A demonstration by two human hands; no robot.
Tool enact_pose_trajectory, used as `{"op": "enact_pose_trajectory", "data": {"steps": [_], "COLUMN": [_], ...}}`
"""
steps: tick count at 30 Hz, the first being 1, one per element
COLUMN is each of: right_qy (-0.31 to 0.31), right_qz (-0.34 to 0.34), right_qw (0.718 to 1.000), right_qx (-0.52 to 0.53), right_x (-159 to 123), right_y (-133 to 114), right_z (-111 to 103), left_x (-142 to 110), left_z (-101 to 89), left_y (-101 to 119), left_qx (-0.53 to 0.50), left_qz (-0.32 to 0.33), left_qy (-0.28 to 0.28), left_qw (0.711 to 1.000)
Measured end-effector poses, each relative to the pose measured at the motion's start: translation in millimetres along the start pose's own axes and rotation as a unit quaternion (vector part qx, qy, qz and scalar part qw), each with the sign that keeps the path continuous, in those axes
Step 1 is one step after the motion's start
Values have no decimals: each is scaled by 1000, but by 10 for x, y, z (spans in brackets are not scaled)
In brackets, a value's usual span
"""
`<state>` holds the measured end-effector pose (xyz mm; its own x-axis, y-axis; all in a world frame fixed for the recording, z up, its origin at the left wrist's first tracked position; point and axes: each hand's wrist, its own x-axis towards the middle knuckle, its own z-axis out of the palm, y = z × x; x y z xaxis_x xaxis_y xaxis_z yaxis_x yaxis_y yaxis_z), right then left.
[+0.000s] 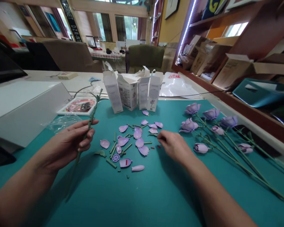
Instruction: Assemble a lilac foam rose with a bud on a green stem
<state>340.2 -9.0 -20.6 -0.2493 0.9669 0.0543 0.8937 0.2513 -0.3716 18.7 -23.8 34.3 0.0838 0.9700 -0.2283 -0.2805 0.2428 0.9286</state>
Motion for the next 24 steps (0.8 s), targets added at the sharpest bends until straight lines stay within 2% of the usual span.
{"op": "enact_pose_trajectory", "data": {"steps": [2,8,14,17,20,24], "right_qy": [-10,-61,-119,-83,-34,-34], "right_qz": [21,9,16,-20,-56,-35], "right_qw": [1000,998,991,994,995,998], "right_qx": [-12,-32,-53,-69,-75,-29], "right_x": [-33,-82,44,248,508,754], "right_y": [49,-27,-186,-312,-422,-462], "right_z": [21,139,64,78,197,396], "left_x": [-11,2,21,16,15,30], "left_z": [1,-46,-114,-134,-151,-161], "left_y": [-26,-139,-176,-171,-175,-186], "left_qx": [-8,-26,-35,-39,-47,-46], "left_qz": [-1,-10,-30,-35,-40,-48], "left_qy": [4,1,-9,-13,-6,1], "left_qw": [1000,1000,999,999,998,998]}}
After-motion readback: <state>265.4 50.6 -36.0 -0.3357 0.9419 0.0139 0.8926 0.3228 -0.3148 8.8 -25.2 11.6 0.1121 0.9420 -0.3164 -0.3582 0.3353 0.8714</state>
